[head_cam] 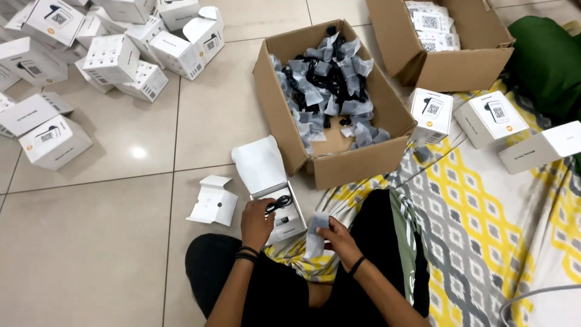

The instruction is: The person packages electronic sensors into individual retail boxes.

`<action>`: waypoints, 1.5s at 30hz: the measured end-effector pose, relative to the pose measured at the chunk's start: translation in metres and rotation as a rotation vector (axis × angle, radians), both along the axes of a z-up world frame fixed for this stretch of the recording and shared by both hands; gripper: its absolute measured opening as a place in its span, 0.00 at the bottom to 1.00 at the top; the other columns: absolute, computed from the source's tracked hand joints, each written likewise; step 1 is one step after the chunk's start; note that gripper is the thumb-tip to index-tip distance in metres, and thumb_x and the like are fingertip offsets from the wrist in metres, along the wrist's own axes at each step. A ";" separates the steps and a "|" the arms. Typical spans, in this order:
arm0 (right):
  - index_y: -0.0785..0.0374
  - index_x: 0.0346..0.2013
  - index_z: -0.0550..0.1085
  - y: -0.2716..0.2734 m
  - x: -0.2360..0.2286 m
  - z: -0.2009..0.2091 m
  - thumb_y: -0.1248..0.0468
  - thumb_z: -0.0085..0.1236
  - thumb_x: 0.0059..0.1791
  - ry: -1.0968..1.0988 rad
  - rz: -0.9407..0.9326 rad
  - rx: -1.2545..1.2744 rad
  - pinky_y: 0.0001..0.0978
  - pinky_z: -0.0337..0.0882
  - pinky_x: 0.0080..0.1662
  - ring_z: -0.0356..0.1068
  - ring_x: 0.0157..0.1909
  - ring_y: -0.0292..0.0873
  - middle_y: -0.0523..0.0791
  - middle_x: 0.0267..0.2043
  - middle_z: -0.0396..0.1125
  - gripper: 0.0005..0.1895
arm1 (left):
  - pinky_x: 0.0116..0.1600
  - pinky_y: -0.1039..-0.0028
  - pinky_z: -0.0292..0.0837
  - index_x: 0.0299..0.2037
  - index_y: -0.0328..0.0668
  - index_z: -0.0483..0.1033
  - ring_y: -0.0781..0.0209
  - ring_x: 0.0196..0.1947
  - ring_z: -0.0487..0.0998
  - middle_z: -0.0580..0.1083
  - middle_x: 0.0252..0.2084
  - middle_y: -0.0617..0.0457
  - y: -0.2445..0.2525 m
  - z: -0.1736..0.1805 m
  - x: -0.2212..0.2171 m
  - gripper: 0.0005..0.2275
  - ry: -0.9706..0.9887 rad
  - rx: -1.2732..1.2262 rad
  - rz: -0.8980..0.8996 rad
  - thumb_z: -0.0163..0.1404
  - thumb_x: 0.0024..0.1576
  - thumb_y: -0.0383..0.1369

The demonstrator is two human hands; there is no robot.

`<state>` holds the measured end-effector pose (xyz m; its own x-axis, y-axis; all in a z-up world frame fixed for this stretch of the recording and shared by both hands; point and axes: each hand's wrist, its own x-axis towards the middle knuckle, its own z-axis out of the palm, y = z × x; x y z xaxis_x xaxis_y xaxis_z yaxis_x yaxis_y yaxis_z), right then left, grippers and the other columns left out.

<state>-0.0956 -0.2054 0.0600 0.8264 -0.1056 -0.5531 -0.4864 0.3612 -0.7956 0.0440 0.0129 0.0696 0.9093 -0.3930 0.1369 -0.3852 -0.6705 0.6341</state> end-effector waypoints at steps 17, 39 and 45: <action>0.60 0.54 0.67 0.005 0.010 0.018 0.63 0.60 0.48 -0.147 -0.101 -0.013 0.34 0.75 0.43 0.71 0.40 0.37 0.42 0.40 0.69 0.21 | 0.47 0.79 0.73 0.52 0.34 0.74 0.70 0.42 0.75 0.76 0.44 0.54 -0.028 -0.002 -0.097 0.15 0.817 -0.975 0.042 0.58 0.57 0.32; 0.67 0.55 0.72 0.022 0.008 0.037 0.70 0.67 0.47 -0.320 0.404 -0.007 0.30 0.74 0.51 0.72 0.47 0.35 0.43 0.45 0.71 0.23 | 0.31 0.76 0.67 0.35 0.30 0.82 0.71 0.26 0.72 0.77 0.26 0.54 -0.003 0.027 -0.027 0.10 0.634 -0.588 -0.152 0.58 0.61 0.33; 0.58 0.61 0.65 0.043 0.009 0.049 0.70 0.65 0.46 -0.243 0.289 0.053 0.31 0.80 0.48 0.74 0.45 0.38 0.44 0.45 0.71 0.30 | 0.27 0.77 0.60 0.43 0.37 0.81 0.69 0.22 0.69 0.75 0.25 0.61 -0.003 -0.018 -0.049 0.09 1.091 -0.781 0.105 0.51 0.60 0.32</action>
